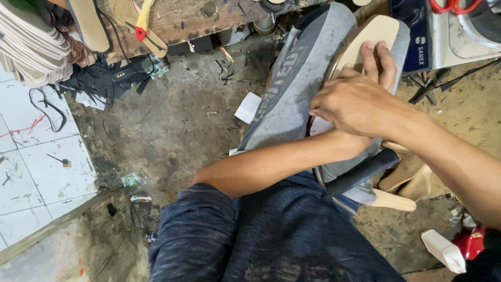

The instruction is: The person repeatedly picks up a shoe upper and a sole, aligns them, and presses them together by hand. They then place the assembled shoe on a nearby shelf and repeat the process with another pair.

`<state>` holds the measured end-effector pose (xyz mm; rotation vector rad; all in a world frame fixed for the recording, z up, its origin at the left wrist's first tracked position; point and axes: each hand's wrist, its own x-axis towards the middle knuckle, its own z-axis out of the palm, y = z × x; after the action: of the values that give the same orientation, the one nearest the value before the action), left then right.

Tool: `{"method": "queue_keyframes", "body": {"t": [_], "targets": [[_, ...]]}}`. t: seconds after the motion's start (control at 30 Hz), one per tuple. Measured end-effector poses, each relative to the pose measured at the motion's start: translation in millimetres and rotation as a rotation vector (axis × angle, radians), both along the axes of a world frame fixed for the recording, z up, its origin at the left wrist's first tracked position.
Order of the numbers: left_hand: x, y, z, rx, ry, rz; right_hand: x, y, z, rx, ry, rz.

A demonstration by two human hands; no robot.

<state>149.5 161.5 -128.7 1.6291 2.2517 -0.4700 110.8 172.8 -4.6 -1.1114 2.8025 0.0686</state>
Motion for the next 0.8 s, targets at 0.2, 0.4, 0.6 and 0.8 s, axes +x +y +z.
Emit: {"method": "queue_keyframes", "body": {"t": [0.2, 0.4, 0.6, 0.8], "targets": [[-2.9, 1.8, 7.7, 0.007, 0.022, 0.037, -5.3, -20.9, 7.5, 0.135, 0.437, -0.186], [-21.2, -2.6, 31.7, 0.091, 0.251, 0.313, -62.6, 18.1, 63.4, 0.005, 0.162, 0.206], [-21.9, -7.8, 43.0, 0.322, 0.330, 0.462, -63.5, 7.2, 57.5, -0.059, -0.011, 0.229], [-41.1, -25.9, 79.2, 0.284, 0.293, 0.510, -95.2, 35.4, 82.4, -0.170, 0.090, 0.087]]}}
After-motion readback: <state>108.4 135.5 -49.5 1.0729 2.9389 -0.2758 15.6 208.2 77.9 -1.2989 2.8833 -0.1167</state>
